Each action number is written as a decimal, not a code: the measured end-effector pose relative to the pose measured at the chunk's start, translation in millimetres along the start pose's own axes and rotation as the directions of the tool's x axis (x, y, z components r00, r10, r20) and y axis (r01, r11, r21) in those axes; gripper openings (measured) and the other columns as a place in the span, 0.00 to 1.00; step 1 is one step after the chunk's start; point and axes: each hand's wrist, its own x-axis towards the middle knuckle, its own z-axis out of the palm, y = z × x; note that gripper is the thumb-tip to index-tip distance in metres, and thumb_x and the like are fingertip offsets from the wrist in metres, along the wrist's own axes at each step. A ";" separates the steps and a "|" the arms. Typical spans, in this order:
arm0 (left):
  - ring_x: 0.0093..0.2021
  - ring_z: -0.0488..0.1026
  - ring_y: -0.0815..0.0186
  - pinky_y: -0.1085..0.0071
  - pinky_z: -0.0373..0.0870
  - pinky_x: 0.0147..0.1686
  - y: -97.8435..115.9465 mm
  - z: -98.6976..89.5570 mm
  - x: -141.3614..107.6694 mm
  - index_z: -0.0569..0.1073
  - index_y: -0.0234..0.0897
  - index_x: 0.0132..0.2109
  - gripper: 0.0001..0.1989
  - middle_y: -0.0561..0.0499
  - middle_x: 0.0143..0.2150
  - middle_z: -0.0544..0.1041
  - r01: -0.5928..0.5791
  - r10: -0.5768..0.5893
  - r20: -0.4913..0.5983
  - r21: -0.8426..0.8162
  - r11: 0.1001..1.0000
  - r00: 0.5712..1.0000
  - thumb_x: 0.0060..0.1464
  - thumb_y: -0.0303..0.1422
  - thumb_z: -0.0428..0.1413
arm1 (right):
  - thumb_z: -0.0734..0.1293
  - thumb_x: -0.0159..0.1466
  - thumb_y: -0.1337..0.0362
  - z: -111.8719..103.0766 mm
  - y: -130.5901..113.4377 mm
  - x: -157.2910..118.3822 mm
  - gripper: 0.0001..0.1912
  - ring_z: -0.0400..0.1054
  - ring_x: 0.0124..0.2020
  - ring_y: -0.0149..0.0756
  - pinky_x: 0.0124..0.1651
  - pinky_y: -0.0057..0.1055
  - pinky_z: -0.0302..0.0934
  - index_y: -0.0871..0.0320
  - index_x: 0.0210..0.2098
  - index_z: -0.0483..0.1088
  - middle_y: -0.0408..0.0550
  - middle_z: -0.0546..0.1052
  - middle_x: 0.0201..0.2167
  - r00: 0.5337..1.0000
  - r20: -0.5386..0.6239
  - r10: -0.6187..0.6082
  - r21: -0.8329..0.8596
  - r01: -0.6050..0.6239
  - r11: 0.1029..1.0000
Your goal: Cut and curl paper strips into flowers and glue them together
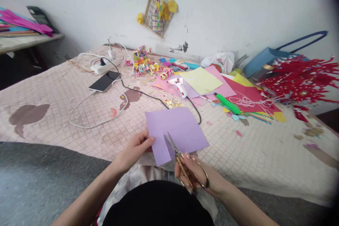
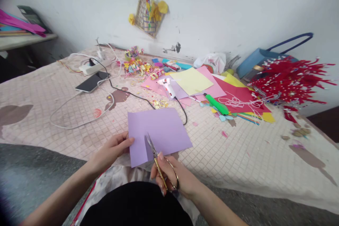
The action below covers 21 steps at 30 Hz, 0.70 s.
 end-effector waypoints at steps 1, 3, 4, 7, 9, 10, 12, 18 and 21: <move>0.31 0.67 0.68 0.71 0.66 0.33 -1.8 -0.6 0.2 0.67 0.34 0.30 0.13 0.53 0.28 0.69 0.009 -0.009 0.001 -0.032 0.999 1.000 0.52 0.40 0.55 | 0.49 0.62 0.38 0.7 0.7 0.9 0.35 0.55 0.12 0.23 0.15 0.21 0.40 0.63 0.28 0.68 0.39 0.62 0.12 1.000 0.012 0.019 0.006 -0.019 1.000; 0.33 0.69 0.66 0.68 0.67 0.36 -5.0 -1.6 0.7 0.67 0.34 0.31 0.12 0.51 0.30 0.71 0.022 -0.022 0.001 -0.085 0.996 1.000 0.53 0.39 0.55 | 0.49 0.61 0.37 2.1 1.6 1.0 0.36 0.55 0.12 0.23 0.14 0.21 0.39 0.63 0.28 0.68 0.39 0.63 0.13 0.999 0.033 0.041 0.017 -0.042 0.999; 0.34 0.70 0.65 0.67 0.68 0.37 -6.2 -1.9 0.8 0.68 0.34 0.32 0.11 0.51 0.30 0.71 0.027 -0.027 0.002 -0.100 0.995 1.000 0.53 0.39 0.55 | 0.49 0.61 0.36 2.9 1.5 0.8 0.36 0.56 0.13 0.23 0.14 0.21 0.39 0.63 0.27 0.68 0.39 0.63 0.13 0.998 0.041 0.048 0.023 -0.049 0.999; 0.33 0.70 0.65 0.67 0.68 0.37 -8.1 -1.7 0.2 0.69 0.33 0.33 0.12 0.50 0.30 0.72 0.039 -0.039 0.008 -0.105 0.994 0.999 0.53 0.39 0.55 | 0.49 0.60 0.35 5.5 -0.3 1.8 0.37 0.56 0.12 0.23 0.14 0.21 0.39 0.63 0.27 0.68 0.39 0.62 0.12 0.997 0.050 0.059 0.028 -0.060 0.998; 0.33 0.70 0.66 0.68 0.68 0.37 -8.2 -1.0 -0.9 0.69 0.33 0.33 0.12 0.50 0.31 0.72 0.042 -0.040 0.016 -0.097 0.994 0.999 0.53 0.40 0.55 | 0.49 0.59 0.35 7.3 -1.3 3.6 0.37 0.55 0.12 0.23 0.14 0.21 0.39 0.63 0.27 0.68 0.38 0.62 0.12 0.998 0.041 0.056 0.029 -0.058 0.998; 0.33 0.70 0.66 0.68 0.68 0.38 -8.1 -0.6 -1.5 0.69 0.33 0.33 0.12 0.50 0.31 0.73 0.042 -0.040 0.021 -0.098 0.994 0.999 0.53 0.39 0.55 | 0.50 0.59 0.35 8.2 -1.4 4.7 0.36 0.55 0.11 0.23 0.13 0.21 0.39 0.63 0.27 0.68 0.38 0.62 0.11 0.998 0.032 0.052 0.028 -0.053 0.998; 0.34 0.70 0.66 0.67 0.68 0.40 -7.9 0.4 -2.5 0.69 0.34 0.34 0.11 0.50 0.32 0.73 0.043 -0.040 0.031 -0.112 0.993 0.999 0.53 0.39 0.55 | 0.50 0.59 0.35 10.1 -0.3 6.9 0.36 0.54 0.11 0.23 0.13 0.21 0.39 0.63 0.27 0.68 0.38 0.62 0.11 0.999 0.008 0.040 0.024 -0.041 0.999; 0.36 0.72 0.65 0.65 0.68 0.44 -5.7 4.8 -3.2 0.70 0.34 0.35 0.11 0.50 0.34 0.74 0.044 -0.039 0.037 -0.139 0.989 0.999 0.54 0.39 0.54 | 0.52 0.60 0.37 16.0 6.8 10.7 0.33 0.53 0.11 0.22 0.15 0.20 0.43 0.63 0.28 0.67 0.38 0.62 0.11 0.995 -0.093 0.022 0.032 -0.019 0.999; 0.35 0.72 0.64 0.65 0.69 0.42 -2.0 5.4 -3.8 0.71 0.34 0.35 0.11 0.49 0.34 0.75 0.038 -0.034 0.034 -0.099 0.994 0.999 0.53 0.39 0.54 | 0.53 0.60 0.37 18.3 5.6 10.5 0.33 0.53 0.11 0.23 0.15 0.21 0.47 0.62 0.28 0.67 0.38 0.63 0.11 0.994 -0.109 0.014 0.045 -0.009 0.999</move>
